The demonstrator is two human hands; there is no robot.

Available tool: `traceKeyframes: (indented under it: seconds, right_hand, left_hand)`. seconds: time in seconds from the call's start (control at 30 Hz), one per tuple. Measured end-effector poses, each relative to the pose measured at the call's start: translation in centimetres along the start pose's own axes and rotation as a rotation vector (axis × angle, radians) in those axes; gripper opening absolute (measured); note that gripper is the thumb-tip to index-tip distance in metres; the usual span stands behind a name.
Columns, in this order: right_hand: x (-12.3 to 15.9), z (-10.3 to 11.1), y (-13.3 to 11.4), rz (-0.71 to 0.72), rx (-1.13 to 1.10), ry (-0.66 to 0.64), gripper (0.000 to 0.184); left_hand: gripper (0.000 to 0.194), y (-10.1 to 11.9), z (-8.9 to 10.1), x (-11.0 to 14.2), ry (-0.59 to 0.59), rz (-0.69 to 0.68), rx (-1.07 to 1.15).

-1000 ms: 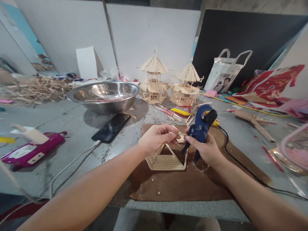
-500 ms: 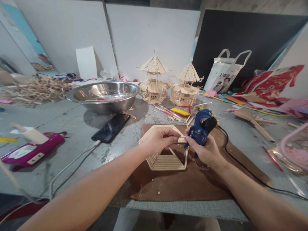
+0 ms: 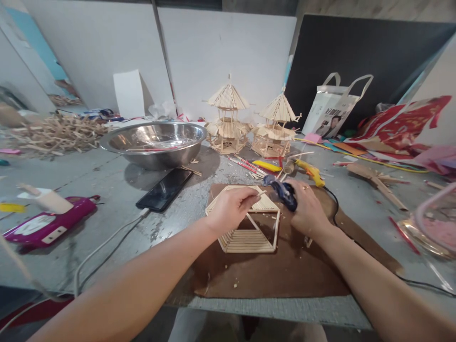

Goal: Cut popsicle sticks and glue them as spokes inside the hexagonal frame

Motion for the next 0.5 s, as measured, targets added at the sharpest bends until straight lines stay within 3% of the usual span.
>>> traceKeyframes:
  seconds: [0.17, 0.5]
  right_hand:
    - [-0.1, -0.9, -0.5, 0.034, 0.051, -0.088, 0.042]
    - [0.2, -0.8, -1.1, 0.054, 0.049, -0.107, 0.033]
  left_hand:
    - [0.025, 0.1, 0.0, 0.0, -0.012, 0.018, -0.024]
    - [0.024, 0.2, -0.4, 0.1, -0.031, -0.035, -0.024]
Point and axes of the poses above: each hand's wrist, its own x-axis away from the middle knuckle, its own z-axis out of the back of the hand, y = z × x, the point moved 4 cm from there along -x, towards the middle knuckle, and after that the axes turned 12 degrees about -y, right-handed, at the moved point
